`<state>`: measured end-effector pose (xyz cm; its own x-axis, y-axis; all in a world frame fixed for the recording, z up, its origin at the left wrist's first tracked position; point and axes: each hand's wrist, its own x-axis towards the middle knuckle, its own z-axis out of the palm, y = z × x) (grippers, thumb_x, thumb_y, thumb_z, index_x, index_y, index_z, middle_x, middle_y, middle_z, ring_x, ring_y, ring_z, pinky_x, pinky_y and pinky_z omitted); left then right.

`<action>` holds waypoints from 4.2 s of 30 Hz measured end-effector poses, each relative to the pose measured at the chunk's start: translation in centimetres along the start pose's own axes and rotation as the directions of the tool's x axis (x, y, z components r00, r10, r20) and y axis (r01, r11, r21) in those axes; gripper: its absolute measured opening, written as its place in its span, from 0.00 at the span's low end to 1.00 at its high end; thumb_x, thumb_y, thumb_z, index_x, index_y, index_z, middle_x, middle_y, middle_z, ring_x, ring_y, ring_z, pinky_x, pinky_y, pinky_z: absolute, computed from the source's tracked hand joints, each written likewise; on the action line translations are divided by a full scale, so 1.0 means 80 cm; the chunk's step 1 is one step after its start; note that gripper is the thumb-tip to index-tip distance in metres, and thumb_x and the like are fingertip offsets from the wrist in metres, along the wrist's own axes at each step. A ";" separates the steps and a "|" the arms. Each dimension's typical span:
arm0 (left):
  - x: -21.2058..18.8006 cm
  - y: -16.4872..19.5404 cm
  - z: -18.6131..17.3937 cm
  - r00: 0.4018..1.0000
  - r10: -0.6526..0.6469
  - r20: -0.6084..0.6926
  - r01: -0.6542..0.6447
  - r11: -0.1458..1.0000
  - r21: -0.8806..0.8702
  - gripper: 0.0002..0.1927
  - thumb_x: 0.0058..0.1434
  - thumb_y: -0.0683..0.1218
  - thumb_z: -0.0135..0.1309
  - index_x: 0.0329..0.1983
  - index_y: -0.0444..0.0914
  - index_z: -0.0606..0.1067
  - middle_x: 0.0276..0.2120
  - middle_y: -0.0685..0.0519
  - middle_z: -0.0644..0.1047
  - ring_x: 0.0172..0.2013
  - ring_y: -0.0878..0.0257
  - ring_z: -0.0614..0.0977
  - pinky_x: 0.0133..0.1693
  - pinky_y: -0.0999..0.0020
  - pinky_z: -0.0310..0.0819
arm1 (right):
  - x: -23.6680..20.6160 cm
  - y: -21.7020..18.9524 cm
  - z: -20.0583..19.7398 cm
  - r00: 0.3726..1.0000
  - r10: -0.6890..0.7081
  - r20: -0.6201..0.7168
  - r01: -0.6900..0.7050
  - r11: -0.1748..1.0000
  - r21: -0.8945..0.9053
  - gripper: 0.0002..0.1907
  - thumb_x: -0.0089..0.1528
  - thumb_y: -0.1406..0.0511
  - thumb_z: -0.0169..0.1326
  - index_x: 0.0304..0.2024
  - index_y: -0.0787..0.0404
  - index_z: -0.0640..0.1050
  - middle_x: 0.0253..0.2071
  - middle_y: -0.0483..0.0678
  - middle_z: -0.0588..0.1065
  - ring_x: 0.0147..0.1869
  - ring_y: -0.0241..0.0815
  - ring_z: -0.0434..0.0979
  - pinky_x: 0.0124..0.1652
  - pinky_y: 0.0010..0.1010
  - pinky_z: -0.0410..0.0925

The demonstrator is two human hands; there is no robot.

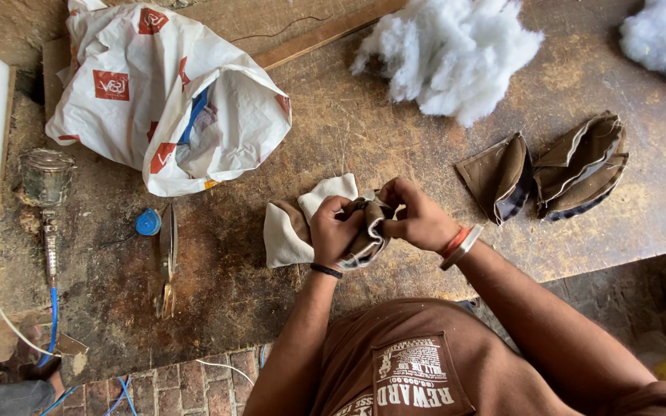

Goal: The person uses a handheld stapler to close a red packet, then places it into a white sack. They then pick up several brown fabric pouches, turn them inside out, and stuff white cotton-like material into each pouch by hand.

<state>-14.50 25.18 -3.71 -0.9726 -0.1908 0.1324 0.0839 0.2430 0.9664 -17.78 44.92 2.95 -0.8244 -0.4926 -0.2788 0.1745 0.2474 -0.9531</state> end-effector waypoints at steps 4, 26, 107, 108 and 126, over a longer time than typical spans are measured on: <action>-0.015 0.014 0.017 0.855 -0.469 0.223 0.518 0.744 -0.422 0.05 0.57 0.41 0.53 0.35 0.35 0.76 0.29 0.48 0.79 0.27 0.61 0.81 0.32 0.62 0.81 | 0.009 -0.010 0.004 0.966 0.141 -0.217 -0.166 0.981 -0.102 0.19 0.54 0.69 0.63 0.46 0.62 0.73 0.38 0.50 0.78 0.41 0.42 0.80 0.41 0.32 0.77; -0.006 0.046 0.035 0.915 -0.055 0.399 0.063 0.998 -0.008 0.09 0.53 0.50 0.56 0.29 0.41 0.70 0.27 0.56 0.70 0.26 0.66 0.70 0.27 0.69 0.67 | 0.027 0.044 -0.024 0.814 -0.120 -0.569 -0.229 0.833 -0.504 0.22 0.56 0.72 0.66 0.51 0.58 0.75 0.27 0.50 0.77 0.26 0.40 0.74 0.26 0.35 0.66; 0.021 0.034 0.017 0.992 -0.014 0.125 0.019 0.999 -0.045 0.11 0.63 0.46 0.60 0.43 0.39 0.72 0.36 0.55 0.77 0.36 0.63 0.80 0.34 0.70 0.78 | -0.010 0.011 0.000 0.923 -0.297 -0.246 0.115 0.821 -0.559 0.11 0.62 0.62 0.60 0.45 0.58 0.83 0.36 0.45 0.82 0.31 0.36 0.83 0.31 0.30 0.77; 0.019 0.033 0.015 0.994 0.090 0.063 -0.091 0.996 0.011 0.11 0.65 0.48 0.59 0.45 0.39 0.72 0.40 0.55 0.78 0.39 0.63 0.82 0.36 0.70 0.82 | -0.010 0.012 -0.005 0.946 -0.122 -0.302 0.016 0.943 -0.331 0.11 0.64 0.61 0.59 0.45 0.60 0.82 0.35 0.47 0.82 0.28 0.35 0.79 0.29 0.29 0.74; -0.004 0.023 0.019 0.997 -0.055 -0.059 0.061 0.994 0.095 0.09 0.71 0.47 0.52 0.39 0.39 0.79 0.33 0.55 0.83 0.32 0.67 0.83 0.34 0.72 0.79 | -0.022 0.001 0.005 0.972 0.020 0.235 -0.170 0.751 0.638 0.14 0.65 0.63 0.59 0.49 0.67 0.79 0.39 0.50 0.81 0.38 0.37 0.81 0.39 0.30 0.77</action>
<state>-14.39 27.12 -2.27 -0.9613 -0.2598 0.0917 0.0037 0.3207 0.9472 -16.10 45.50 3.34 -0.6710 -0.6699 -0.3177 0.6148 -0.2631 -0.7435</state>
